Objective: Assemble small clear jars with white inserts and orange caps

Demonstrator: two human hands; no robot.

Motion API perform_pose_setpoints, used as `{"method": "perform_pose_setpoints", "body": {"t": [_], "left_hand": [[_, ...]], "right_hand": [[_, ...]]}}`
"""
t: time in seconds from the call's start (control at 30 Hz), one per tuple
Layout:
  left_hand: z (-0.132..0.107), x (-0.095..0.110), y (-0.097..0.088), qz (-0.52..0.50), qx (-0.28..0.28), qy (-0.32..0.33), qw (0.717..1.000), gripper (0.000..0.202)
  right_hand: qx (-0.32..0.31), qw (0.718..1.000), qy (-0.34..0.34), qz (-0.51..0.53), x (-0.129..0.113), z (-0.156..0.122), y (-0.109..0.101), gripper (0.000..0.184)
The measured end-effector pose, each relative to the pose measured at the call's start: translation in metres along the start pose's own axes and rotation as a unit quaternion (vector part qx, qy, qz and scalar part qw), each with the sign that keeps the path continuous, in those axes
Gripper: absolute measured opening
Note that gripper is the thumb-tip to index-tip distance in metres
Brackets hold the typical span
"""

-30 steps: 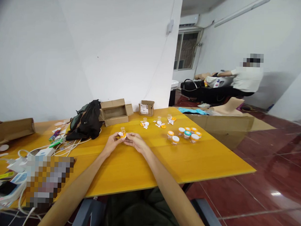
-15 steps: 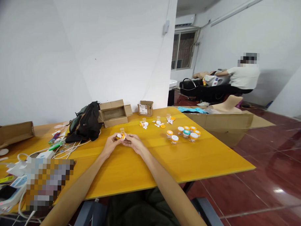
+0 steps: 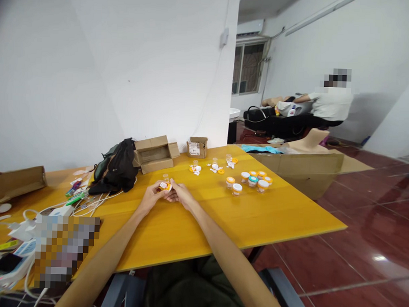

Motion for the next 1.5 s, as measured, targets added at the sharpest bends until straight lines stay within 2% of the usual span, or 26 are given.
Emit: {"method": "perform_pose_setpoints", "body": {"t": [0.1, 0.27, 0.33, 0.7, 0.87, 1.0, 1.07, 1.1, 1.17, 1.23, 1.27, 1.33, 1.43, 1.5], "left_hand": [[-0.001, -0.001, 0.0, -0.021, 0.007, -0.003, 1.0, 0.032], [-0.002, -0.003, -0.002, -0.044, 0.023, -0.009, 0.999, 0.035], [-0.002, -0.002, -0.002, -0.044, 0.022, -0.01, 0.999, 0.034], [-0.002, -0.001, 0.002, -0.055, -0.004, -0.025, 0.998, 0.037], [-0.002, 0.0, 0.005, -0.069, -0.015, -0.031, 0.997, 0.038], [-0.002, -0.002, 0.001, -0.042, 0.0, -0.034, 0.999, 0.036], [-0.001, -0.005, -0.004, -0.004, 0.015, -0.034, 0.999, 0.032], [0.0, -0.007, -0.006, 0.018, 0.022, -0.034, 0.999, 0.03], [0.001, -0.012, -0.011, 0.062, 0.035, -0.035, 0.997, 0.025], [0.001, -0.017, -0.014, 0.106, 0.042, -0.034, 0.993, 0.018], [0.002, -0.019, -0.016, 0.131, 0.046, -0.033, 0.99, 0.015], [0.001, -0.021, -0.017, 0.169, 0.052, -0.032, 0.984, 0.012], [0.0, -0.023, -0.017, 0.18, 0.048, -0.028, 0.982, 0.016], [-0.001, -0.023, -0.016, 0.172, 0.046, -0.024, 0.984, 0.018]], "right_hand": [[0.002, 1.0, -0.006, 0.004, -0.001, 0.0, 0.0, 0.044], [0.001, 0.999, -0.028, 0.036, -0.005, -0.002, 0.003, 0.026], [-0.003, 0.999, -0.031, 0.043, -0.007, -0.003, 0.005, 0.025], [-0.011, 1.0, 0.004, -0.011, -0.01, -0.009, 0.01, 0.051], [-0.006, 0.999, 0.025, -0.046, -0.01, -0.01, 0.012, 0.057], [0.034, 0.992, 0.014, -0.118, -0.008, -0.003, 0.002, 0.058], [0.092, 0.975, -0.022, -0.202, -0.01, 0.0, -0.011, 0.053], [0.128, 0.957, -0.052, -0.256, -0.013, 0.001, -0.018, 0.048], [0.185, 0.903, -0.112, -0.371, -0.019, 0.001, -0.029, 0.031], [0.212, 0.851, -0.148, -0.457, -0.023, 0.003, -0.035, 0.017], [0.212, 0.83, -0.161, -0.49, -0.024, 0.005, -0.036, 0.019], [0.189, 0.798, -0.18, -0.543, -0.025, 0.013, -0.033, 0.034], [0.115, 0.762, -0.201, -0.605, -0.024, 0.03, -0.022, 0.052], [0.063, 0.743, -0.205, -0.634, -0.022, 0.041, -0.016, 0.052]]}}
Point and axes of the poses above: each hand's wrist, its own z-axis towards the middle knuckle, its own y-axis out of the palm, x = y × z, the point moved 5 cm from there along z, towards the middle knuckle, and after that the axes turned 11 degrees about -x, right-handed, at the moved point
